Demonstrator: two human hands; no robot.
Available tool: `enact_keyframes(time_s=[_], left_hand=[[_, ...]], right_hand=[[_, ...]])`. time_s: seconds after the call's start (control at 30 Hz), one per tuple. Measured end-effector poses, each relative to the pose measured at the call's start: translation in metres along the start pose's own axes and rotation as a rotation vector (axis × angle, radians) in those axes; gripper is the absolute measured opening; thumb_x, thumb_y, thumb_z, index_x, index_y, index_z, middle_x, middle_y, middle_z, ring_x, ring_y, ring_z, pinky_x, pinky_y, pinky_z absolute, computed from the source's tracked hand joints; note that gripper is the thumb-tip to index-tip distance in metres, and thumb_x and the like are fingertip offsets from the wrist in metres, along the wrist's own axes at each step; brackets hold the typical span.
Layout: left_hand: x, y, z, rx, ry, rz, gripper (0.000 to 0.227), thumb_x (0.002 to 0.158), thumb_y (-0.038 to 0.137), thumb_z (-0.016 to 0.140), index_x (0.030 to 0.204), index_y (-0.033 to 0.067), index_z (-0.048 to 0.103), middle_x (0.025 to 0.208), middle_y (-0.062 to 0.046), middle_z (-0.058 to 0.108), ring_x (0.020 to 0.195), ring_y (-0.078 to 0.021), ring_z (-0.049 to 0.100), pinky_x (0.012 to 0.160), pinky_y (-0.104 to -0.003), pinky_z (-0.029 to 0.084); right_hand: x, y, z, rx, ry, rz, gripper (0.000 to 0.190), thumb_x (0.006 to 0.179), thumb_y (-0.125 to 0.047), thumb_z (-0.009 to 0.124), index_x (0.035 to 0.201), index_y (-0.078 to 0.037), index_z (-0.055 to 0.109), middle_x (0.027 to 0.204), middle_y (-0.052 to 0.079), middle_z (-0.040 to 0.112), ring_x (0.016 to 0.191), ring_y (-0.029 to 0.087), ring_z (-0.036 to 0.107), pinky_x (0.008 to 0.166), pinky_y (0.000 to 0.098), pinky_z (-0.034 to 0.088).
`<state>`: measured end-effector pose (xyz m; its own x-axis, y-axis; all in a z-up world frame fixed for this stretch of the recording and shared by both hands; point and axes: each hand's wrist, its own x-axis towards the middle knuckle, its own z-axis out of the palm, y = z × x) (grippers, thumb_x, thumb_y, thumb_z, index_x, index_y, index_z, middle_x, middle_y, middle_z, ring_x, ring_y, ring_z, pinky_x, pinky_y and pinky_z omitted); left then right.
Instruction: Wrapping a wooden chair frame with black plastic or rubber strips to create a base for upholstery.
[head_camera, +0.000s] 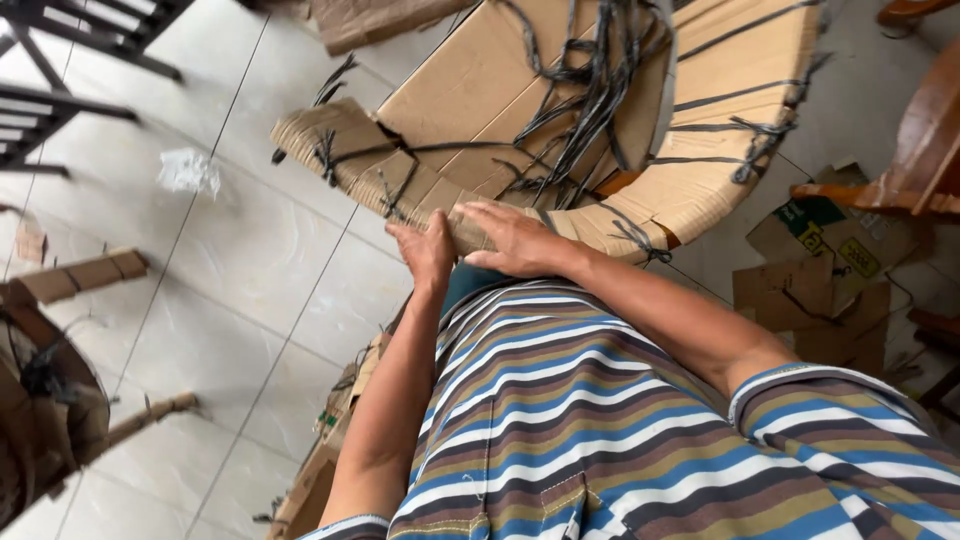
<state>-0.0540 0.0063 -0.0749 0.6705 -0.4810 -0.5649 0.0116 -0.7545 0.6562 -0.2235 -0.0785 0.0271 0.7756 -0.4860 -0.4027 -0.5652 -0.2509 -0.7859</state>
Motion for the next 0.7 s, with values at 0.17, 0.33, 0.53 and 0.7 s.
enact_keyframes(time_s=[0.17, 0.33, 0.53, 0.7], left_hand=[[0.019, -0.020, -0.001, 0.015, 0.000, 0.009, 0.111, 0.081, 0.043, 0.080, 0.157, -0.0071, 0.016, 0.136, -0.036, 0.056, 0.135, -0.0480, 0.053, 0.113, -0.059, 0.041], [0.013, -0.008, 0.001, -0.033, 0.048, 0.017, 0.089, 0.080, 0.033, 0.077, 0.147, -0.0001, 0.028, 0.125, -0.033, 0.062, 0.126, -0.0507, 0.058, 0.103, -0.065, 0.044], [0.003, -0.008, 0.012, -0.132, 0.102, 0.014, 0.081, 0.077, 0.020, 0.073, 0.143, 0.0059, 0.028, 0.128, -0.035, 0.058, 0.128, -0.0539, 0.055, 0.105, -0.063, 0.043], [-0.022, 0.049, 0.020, -0.229, 0.284, -0.229, 0.086, 0.074, 0.015, 0.073, 0.147, 0.0130, 0.029, 0.128, -0.028, 0.061, 0.127, -0.0456, 0.061, 0.106, -0.056, 0.046]], right_hand=[[-0.067, 0.089, -0.018, -0.043, 0.605, -0.007, 0.058, 0.096, -0.031, 0.074, 0.147, -0.008, 0.057, 0.132, 0.020, 0.065, 0.125, 0.039, 0.061, 0.110, 0.0497, 0.046], [-0.133, 0.183, -0.013, -0.450, 0.740, 0.258, 0.024, 0.101, -0.033, 0.063, 0.117, -0.017, 0.073, 0.104, 0.007, 0.074, 0.102, 0.034, 0.069, 0.090, 0.0488, 0.052], [-0.124, 0.170, -0.001, -0.649, 0.763, 0.410, 0.018, 0.098, -0.041, 0.055, 0.088, -0.031, 0.067, 0.078, -0.007, 0.066, 0.087, 0.018, 0.068, 0.088, 0.0367, 0.050], [-0.119, 0.165, -0.005, -0.629, 0.765, 0.419, 0.018, 0.097, -0.040, 0.053, 0.091, -0.030, 0.066, 0.078, -0.006, 0.064, 0.089, 0.019, 0.067, 0.089, 0.0359, 0.049]])
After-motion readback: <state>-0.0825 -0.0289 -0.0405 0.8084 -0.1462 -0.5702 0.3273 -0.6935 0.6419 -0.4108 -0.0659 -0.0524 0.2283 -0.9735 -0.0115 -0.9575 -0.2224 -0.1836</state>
